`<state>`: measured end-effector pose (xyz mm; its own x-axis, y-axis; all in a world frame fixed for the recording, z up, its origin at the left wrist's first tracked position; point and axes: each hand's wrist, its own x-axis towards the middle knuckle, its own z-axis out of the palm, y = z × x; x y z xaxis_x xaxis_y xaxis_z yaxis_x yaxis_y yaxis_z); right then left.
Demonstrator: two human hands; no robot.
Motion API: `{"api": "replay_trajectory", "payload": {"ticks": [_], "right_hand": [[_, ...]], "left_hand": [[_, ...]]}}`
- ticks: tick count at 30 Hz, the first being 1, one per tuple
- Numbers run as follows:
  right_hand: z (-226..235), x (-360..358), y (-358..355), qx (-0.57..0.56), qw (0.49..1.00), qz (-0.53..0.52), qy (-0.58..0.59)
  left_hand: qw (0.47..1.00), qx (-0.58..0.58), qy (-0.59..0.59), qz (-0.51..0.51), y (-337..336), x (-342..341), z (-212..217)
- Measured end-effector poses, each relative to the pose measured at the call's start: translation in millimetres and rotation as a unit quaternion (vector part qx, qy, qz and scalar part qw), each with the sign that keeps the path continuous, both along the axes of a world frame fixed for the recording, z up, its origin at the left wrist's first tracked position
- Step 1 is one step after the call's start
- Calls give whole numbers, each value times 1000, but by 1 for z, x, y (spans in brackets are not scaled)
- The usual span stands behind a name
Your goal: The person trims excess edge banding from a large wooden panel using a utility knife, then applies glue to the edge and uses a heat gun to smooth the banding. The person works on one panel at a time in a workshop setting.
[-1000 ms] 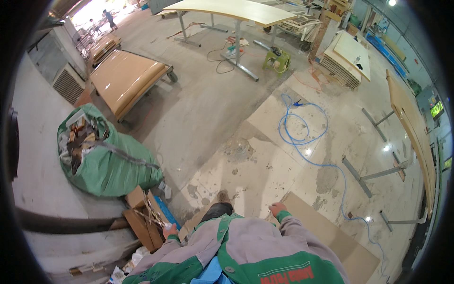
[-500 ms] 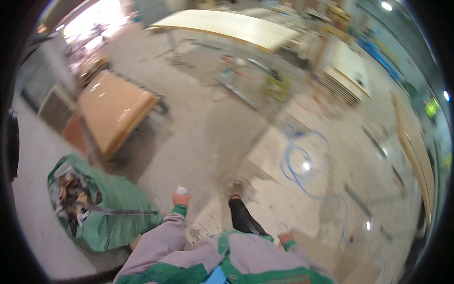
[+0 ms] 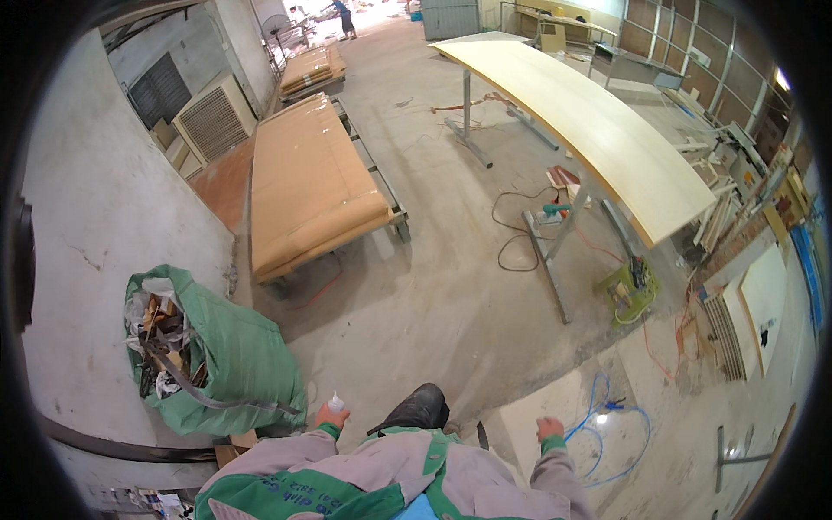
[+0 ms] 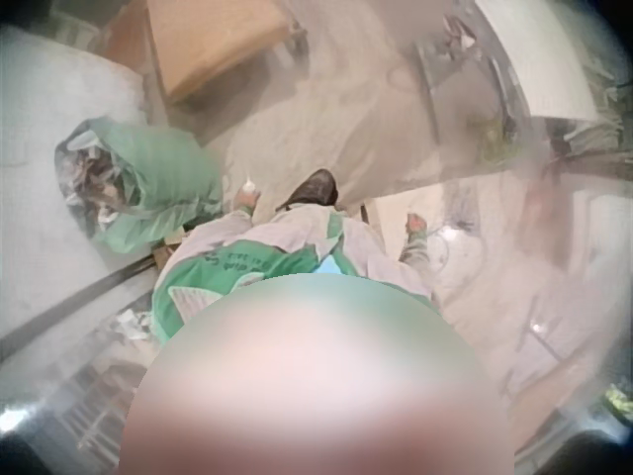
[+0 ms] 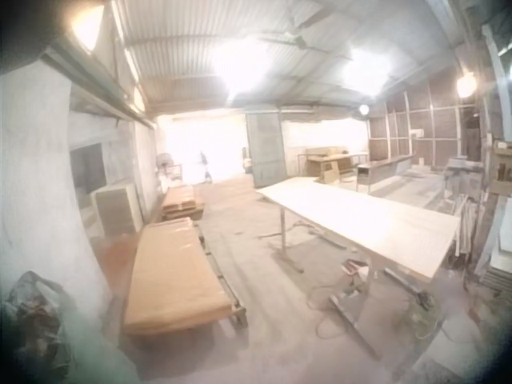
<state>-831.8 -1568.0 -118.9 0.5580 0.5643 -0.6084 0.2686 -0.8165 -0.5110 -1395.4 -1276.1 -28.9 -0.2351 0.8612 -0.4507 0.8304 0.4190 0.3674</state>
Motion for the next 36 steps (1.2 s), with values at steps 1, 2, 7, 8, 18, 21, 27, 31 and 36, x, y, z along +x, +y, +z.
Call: {"api": "replay_trajectory", "payload": {"ticks": [1,2,7,8,18,21,27,31,36], "right_hand": [[-1,29,46,59,982,-167,61],[0,58,91,95,984,-146,36],[-3,165,265,125,989,-79,-10],[-3,182,294,128,988,-80,20],[9,315,376,-99,982,-111,117],[-29,378,418,-151,965,201,70],[-61,463,613,-142,984,107,-11],[-6,503,789,8,993,115,-1],[-2,530,941,86,991,105,9]], "left_hand": [[1000,9,-9,22,10,17,-6],[999,8,-10,47,23,37,-13],[996,-26,-36,77,122,150,-47],[996,-19,-61,57,158,181,-50],[967,75,-234,-62,447,494,-15],[967,97,-228,-57,503,555,-6],[981,14,-195,-12,572,622,-8],[980,24,-193,35,613,658,-27],[970,-78,-227,-35,700,693,-94]]}}
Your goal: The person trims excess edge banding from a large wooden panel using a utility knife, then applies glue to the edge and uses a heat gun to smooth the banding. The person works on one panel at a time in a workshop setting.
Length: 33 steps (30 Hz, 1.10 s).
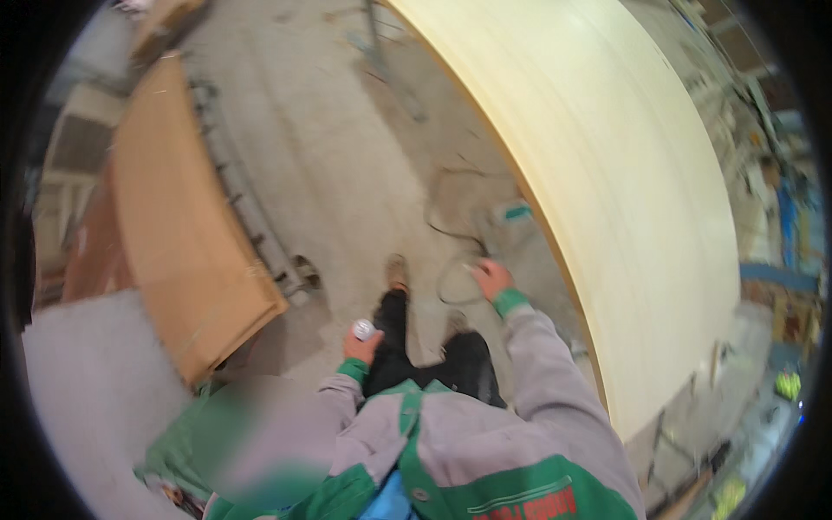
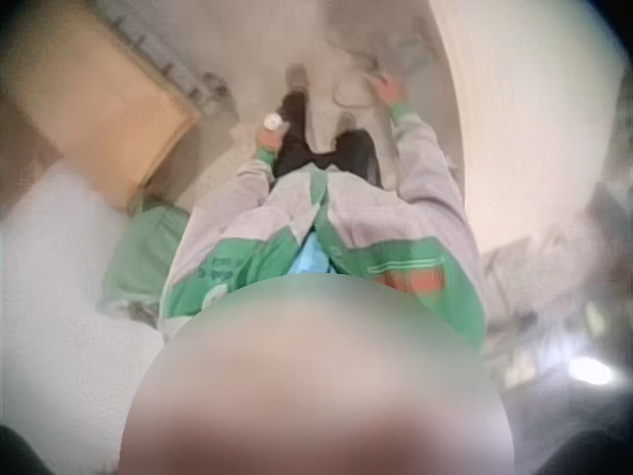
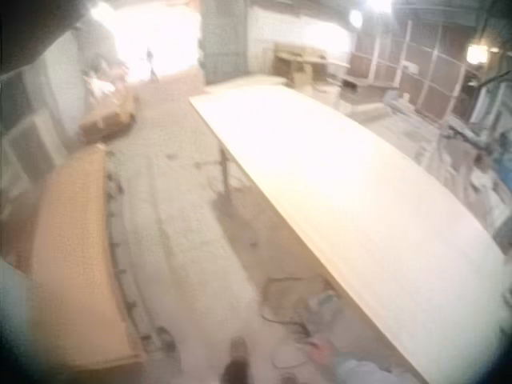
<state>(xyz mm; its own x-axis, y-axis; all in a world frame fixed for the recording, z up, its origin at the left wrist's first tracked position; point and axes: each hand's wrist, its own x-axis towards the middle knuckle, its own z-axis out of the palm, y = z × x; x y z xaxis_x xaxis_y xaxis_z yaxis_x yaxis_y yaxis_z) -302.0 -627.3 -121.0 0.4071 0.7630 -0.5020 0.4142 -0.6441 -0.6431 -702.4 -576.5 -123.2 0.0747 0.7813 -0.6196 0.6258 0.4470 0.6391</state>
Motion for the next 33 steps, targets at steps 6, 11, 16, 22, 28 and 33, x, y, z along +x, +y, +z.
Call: {"api": "replay_trajectory", "payload": {"ticks": [6,11,16,22,28,33], "right_hand": [[-77,4,63,-196,979,-48,27],[-170,32,68,-328,944,20,4],[-285,127,56,-376,918,6,-127],[-371,268,61,-494,831,91,-240],[-420,347,86,-383,845,193,-320],[-460,346,92,-402,790,267,-379]], "left_hand": [[998,-37,5,-55,42,28,-47],[998,-65,17,1,44,36,-77],[987,-102,-15,120,54,60,-112],[982,-87,-45,164,63,80,-123],[995,-65,63,41,69,89,-118],[984,-17,156,-83,79,98,-118]]}}
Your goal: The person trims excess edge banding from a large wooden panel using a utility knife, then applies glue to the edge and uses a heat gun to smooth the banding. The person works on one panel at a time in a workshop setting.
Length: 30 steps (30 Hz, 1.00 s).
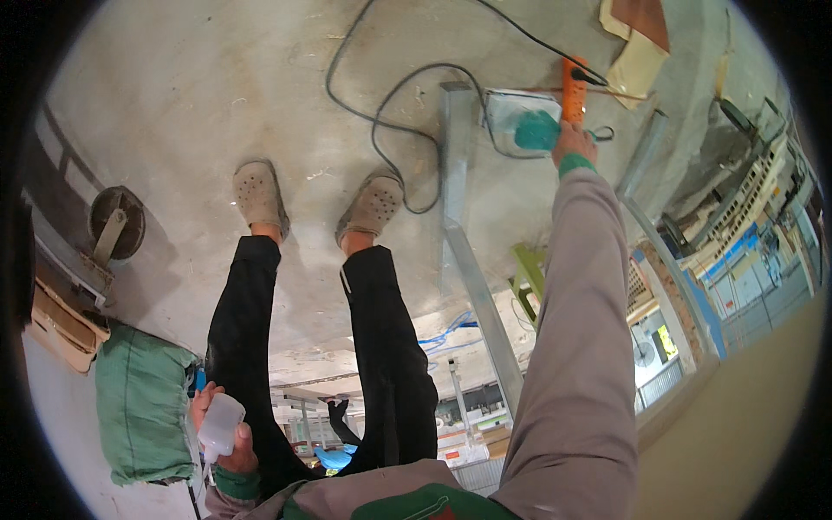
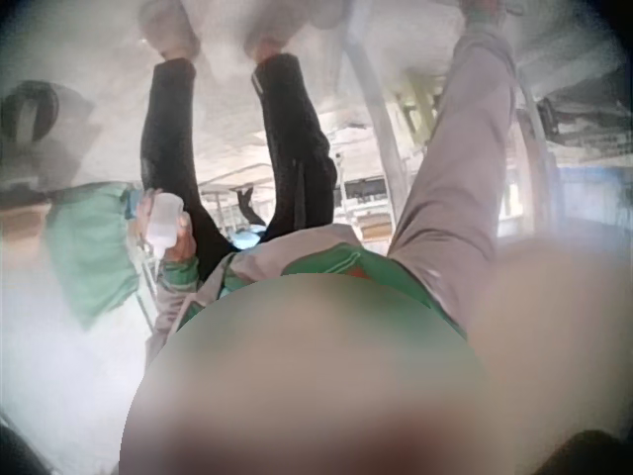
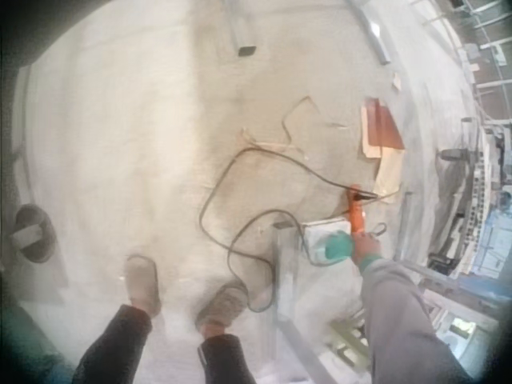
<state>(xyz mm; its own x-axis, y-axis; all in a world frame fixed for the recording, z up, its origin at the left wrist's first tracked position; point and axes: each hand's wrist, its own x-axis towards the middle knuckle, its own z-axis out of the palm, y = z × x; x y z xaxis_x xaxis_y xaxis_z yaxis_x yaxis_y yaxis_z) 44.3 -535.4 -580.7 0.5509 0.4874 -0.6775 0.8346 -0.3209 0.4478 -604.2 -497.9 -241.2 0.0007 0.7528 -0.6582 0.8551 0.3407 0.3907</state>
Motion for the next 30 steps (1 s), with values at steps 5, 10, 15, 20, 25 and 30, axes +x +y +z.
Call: {"api": "replay_trajectory", "payload": {"ticks": [5,10,15,20,25,30], "right_hand": [[18,-8,-12,-82,996,18,42],[38,-60,-60,76,924,-333,174],[60,-191,-47,203,815,-536,84],[229,-309,-25,418,781,-465,2],[463,-360,-25,469,569,-607,297],[675,-426,-77,441,392,-685,427]], "left_hand": [[997,-7,15,-73,6,1,0],[999,6,-35,-32,-2,-7,0],[985,-65,-58,149,-10,-17,-7],[955,-57,-136,258,-5,-29,-8],[973,-42,-116,195,21,-50,11],[997,-6,-58,60,80,-81,48]]}}
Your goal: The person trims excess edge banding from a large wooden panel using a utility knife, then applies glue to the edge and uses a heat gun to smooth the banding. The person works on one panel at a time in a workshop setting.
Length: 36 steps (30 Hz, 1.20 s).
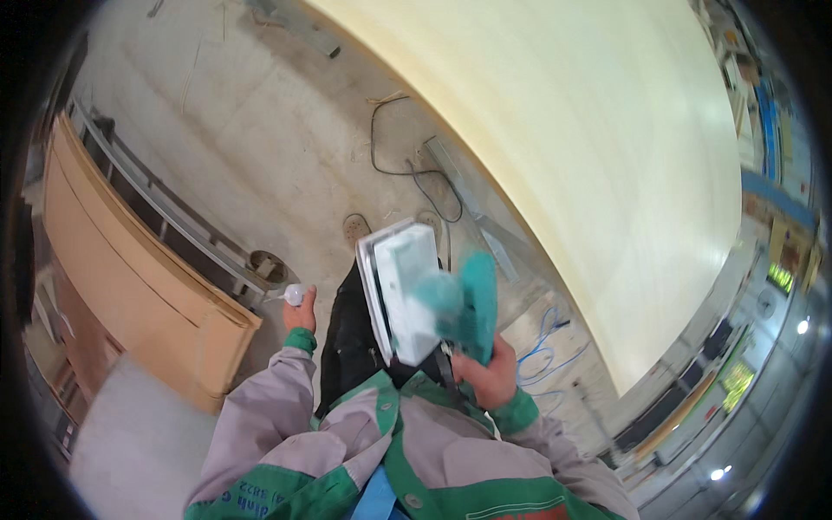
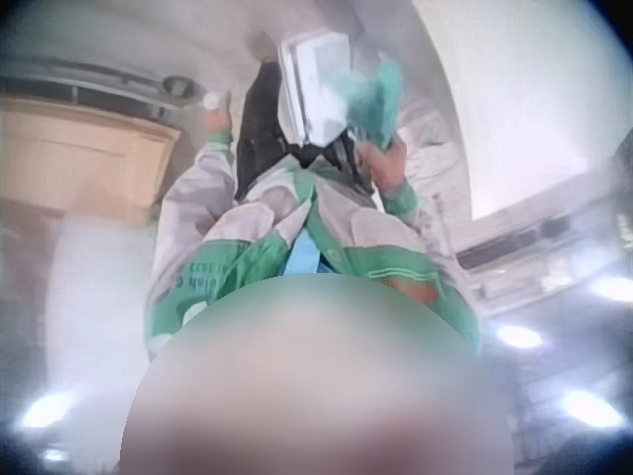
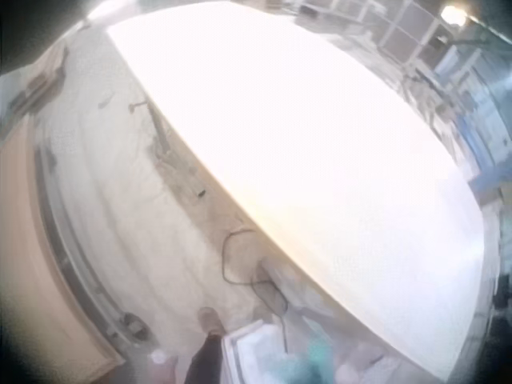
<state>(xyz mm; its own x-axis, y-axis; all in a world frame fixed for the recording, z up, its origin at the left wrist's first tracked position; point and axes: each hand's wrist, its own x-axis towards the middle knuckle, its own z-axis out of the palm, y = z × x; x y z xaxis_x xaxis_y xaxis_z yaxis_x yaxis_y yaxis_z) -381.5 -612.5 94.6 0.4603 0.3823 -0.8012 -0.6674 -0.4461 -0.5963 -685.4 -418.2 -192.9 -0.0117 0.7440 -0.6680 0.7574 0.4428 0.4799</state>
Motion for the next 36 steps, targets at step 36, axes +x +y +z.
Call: {"api": "replay_trajectory", "payload": {"ticks": [36], "right_hand": [[115,-81,-749,-130,724,-618,-278]], "left_hand": [[811,257,-318,-417,-509,457,232]]}}
